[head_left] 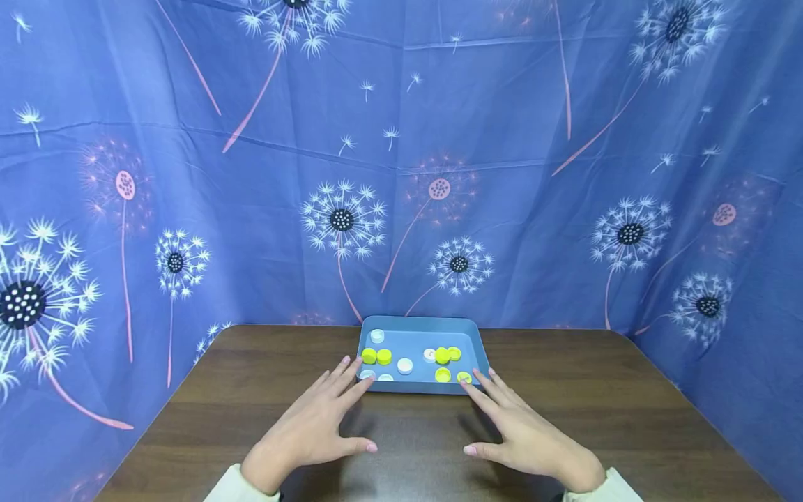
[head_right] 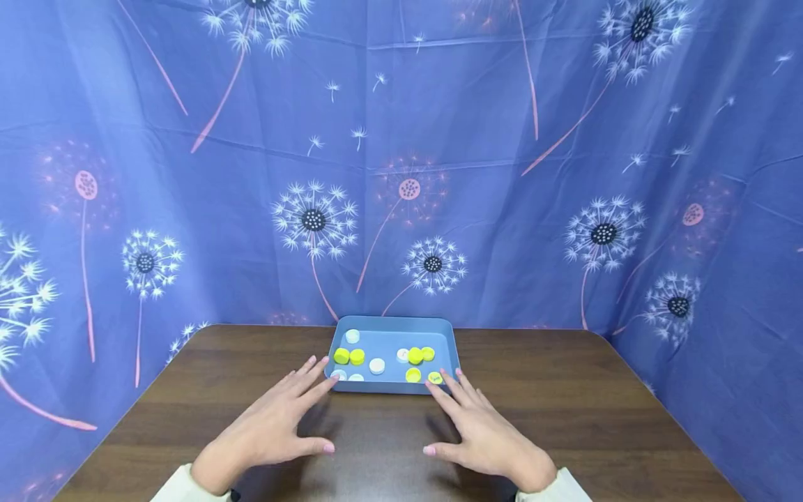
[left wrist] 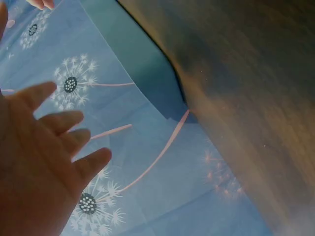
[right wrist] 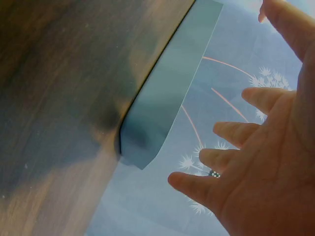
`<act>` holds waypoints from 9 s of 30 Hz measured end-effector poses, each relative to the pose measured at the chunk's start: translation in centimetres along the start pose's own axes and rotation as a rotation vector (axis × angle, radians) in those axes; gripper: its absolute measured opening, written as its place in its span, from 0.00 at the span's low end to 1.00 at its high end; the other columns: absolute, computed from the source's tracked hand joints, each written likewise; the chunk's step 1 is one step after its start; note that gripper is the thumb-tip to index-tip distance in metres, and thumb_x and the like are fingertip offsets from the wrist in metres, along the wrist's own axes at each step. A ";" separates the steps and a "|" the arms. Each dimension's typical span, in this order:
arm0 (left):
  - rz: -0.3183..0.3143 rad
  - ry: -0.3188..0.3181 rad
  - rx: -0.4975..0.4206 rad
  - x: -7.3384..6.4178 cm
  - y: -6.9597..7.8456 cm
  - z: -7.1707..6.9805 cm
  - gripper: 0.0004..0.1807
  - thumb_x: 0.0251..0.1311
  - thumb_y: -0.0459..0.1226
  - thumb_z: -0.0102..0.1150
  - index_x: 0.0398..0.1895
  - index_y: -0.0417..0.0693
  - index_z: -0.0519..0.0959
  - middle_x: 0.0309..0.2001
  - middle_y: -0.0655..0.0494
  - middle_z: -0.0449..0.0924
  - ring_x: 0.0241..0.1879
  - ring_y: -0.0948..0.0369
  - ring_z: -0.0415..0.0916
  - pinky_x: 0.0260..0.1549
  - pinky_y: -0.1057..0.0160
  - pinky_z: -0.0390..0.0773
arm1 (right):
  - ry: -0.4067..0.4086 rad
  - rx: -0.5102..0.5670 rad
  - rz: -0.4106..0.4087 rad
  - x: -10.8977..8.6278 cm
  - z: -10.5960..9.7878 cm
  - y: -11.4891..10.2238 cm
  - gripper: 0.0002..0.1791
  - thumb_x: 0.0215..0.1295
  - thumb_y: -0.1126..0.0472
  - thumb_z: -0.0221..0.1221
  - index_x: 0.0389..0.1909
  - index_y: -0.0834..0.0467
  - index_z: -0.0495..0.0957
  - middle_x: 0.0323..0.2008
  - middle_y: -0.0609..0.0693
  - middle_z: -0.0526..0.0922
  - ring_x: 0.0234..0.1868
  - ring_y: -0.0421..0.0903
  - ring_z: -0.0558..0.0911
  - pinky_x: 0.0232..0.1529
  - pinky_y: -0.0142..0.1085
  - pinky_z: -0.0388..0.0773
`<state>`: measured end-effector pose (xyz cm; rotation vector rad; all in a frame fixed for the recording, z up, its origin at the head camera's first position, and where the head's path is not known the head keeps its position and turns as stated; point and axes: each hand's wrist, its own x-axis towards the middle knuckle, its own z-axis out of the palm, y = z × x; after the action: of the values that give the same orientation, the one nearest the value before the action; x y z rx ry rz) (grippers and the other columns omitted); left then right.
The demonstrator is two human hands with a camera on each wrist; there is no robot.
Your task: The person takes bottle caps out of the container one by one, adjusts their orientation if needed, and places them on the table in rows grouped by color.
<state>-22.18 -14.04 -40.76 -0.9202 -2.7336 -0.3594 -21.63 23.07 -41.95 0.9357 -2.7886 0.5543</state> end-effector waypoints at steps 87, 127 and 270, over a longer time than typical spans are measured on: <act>0.002 0.089 -0.098 5.4 -3.0 3.8 0.12 0.50 0.19 0.59 0.20 0.43 0.84 0.23 0.62 0.66 0.24 0.67 0.62 0.25 0.68 0.70 | 0.045 0.097 0.196 14.0 4.2 5.4 0.15 0.57 0.66 0.69 0.46 0.64 0.84 0.43 0.55 0.85 0.45 0.51 0.83 0.48 0.47 0.79; -0.124 0.062 -0.094 5.4 -2.2 3.3 0.11 0.50 0.19 0.62 0.28 0.40 0.88 0.30 0.55 0.81 0.32 0.63 0.79 0.36 0.61 0.82 | 0.190 0.286 0.275 13.2 4.2 4.5 0.09 0.59 0.59 0.69 0.39 0.57 0.86 0.31 0.42 0.83 0.34 0.39 0.79 0.36 0.35 0.77; -0.090 0.084 -0.037 5.4 -2.1 3.5 0.16 0.49 0.18 0.55 0.18 0.45 0.83 0.22 0.61 0.65 0.24 0.65 0.59 0.25 0.67 0.66 | -0.001 -0.172 0.297 13.0 2.3 6.4 0.19 0.55 0.54 0.71 0.45 0.58 0.85 0.41 0.50 0.86 0.45 0.50 0.83 0.44 0.49 0.79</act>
<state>-28.17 -11.51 -42.81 -0.7740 -2.7057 -0.4560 -35.88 19.75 -42.69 0.4917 -2.9376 0.3400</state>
